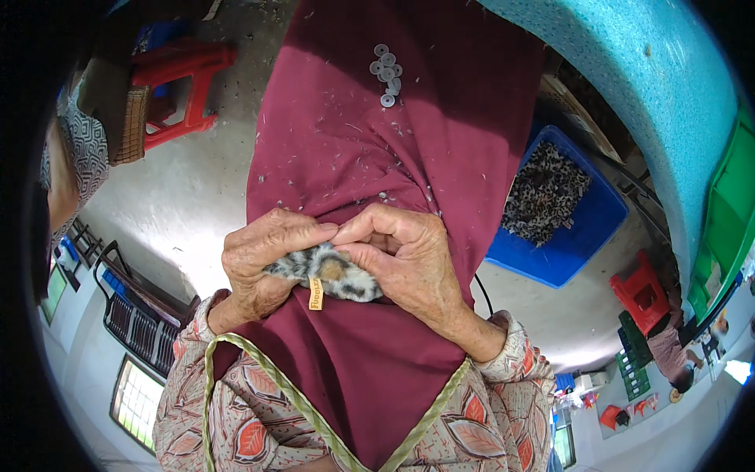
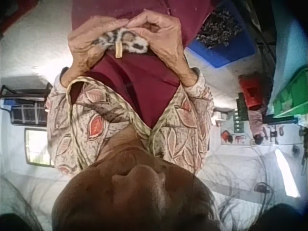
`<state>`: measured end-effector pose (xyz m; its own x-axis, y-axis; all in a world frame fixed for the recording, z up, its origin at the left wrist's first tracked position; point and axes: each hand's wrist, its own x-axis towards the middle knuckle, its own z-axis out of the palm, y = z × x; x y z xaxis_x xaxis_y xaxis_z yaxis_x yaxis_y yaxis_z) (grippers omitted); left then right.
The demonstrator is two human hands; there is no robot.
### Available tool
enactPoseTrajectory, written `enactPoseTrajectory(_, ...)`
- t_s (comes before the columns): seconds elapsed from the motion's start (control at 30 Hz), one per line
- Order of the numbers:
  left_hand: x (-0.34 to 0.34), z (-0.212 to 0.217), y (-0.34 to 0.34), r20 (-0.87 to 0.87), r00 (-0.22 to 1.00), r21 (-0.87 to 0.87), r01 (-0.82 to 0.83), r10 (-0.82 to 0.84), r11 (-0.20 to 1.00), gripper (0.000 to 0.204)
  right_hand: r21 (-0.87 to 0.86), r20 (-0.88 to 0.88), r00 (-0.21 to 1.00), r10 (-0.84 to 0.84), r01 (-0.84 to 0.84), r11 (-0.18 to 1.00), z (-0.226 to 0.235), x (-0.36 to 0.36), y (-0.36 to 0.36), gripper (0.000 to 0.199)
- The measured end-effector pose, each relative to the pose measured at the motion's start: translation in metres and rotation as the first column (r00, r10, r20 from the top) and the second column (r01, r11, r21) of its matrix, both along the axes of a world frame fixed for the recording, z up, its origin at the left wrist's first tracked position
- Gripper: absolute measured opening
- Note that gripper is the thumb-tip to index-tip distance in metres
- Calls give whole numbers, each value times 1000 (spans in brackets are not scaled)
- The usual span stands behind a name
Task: The person sits on the floor and assembles small leopard-print plush toys by hand. They pick up plastic eyes and buttons from a table and attach them to the plush bodies, occasionally placing finished items into a green tray.
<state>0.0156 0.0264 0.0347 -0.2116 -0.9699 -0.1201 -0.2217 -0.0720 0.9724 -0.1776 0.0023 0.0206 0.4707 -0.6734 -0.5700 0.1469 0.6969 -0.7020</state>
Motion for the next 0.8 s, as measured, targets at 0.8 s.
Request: enactPoseTrajectory(0.8,2,-6,6,76,994,-7,75,-74,997,26,-222,-215,950,226,-273,936,4,-6,-3,38)
